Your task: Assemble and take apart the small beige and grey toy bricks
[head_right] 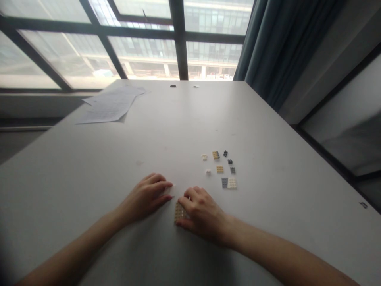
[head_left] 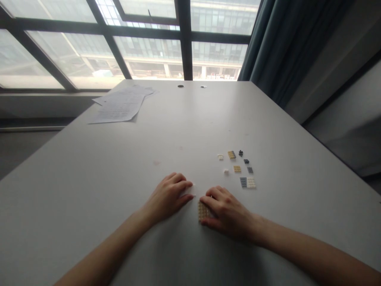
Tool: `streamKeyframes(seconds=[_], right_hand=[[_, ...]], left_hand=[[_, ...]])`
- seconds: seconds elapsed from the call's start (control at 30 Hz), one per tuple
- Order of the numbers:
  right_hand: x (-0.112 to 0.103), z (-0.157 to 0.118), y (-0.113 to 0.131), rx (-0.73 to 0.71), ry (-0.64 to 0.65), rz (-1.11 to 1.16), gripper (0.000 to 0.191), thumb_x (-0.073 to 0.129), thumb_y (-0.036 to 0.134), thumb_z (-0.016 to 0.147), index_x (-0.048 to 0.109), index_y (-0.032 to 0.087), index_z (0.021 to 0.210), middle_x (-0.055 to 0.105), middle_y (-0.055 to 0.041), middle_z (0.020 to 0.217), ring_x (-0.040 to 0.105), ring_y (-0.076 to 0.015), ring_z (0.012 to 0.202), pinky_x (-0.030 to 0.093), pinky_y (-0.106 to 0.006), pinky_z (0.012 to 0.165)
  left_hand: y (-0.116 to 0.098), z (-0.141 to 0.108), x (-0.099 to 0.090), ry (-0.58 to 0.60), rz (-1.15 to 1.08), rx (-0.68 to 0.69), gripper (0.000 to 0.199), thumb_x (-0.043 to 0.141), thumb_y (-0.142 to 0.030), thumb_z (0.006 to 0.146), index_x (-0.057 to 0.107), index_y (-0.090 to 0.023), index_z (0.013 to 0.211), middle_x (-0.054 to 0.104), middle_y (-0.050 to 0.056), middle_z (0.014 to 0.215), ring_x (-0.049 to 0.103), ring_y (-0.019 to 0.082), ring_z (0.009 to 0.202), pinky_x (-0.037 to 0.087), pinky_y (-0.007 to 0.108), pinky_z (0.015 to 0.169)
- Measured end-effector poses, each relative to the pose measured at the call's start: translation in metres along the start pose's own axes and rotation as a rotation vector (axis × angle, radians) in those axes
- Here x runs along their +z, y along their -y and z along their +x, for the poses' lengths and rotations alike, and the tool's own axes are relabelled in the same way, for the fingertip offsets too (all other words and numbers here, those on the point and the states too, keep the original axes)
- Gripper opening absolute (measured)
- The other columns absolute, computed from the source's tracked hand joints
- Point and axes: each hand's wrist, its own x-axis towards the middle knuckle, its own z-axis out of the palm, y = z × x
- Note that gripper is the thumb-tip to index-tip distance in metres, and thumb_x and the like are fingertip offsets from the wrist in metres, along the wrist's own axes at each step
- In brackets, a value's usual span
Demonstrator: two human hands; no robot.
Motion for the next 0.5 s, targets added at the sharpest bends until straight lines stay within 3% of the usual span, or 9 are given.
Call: streamKeyframes(seconds=[0.27,0.5], right_hand=[[-0.016,-0.037,-0.037,0.072,-0.050,-0.104,0.038,0.066,0.040,0.081,0.061,0.019,0.112,0.060,-0.0103,0.102,0.052,-0.0259,0.098,0.042,-0.042,0.089],[-0.030,-0.067,-0.054,0.088,-0.049,-0.162,0.039,0.062,0.042,0.083,0.061,0.018,0.114,0.061,-0.0115,0.104,0.053,-0.0264,0.097,0.043,-0.043,0.088]], left_hand=[[-0.032,0.043,0.018,0.010,0.005,0.083,0.020,0.062,-0.034,0.083,0.066,-0.023,0.098,0.062,0.005,0.095,0.055,0.020,0.091,0.046,0.035,0.085],[-0.059,0.068,0.034,0.054,0.014,0.132,0.020,0.063,-0.036,0.083,0.065,-0.022,0.096,0.062,0.005,0.096,0.054,0.021,0.092,0.044,0.036,0.085]])
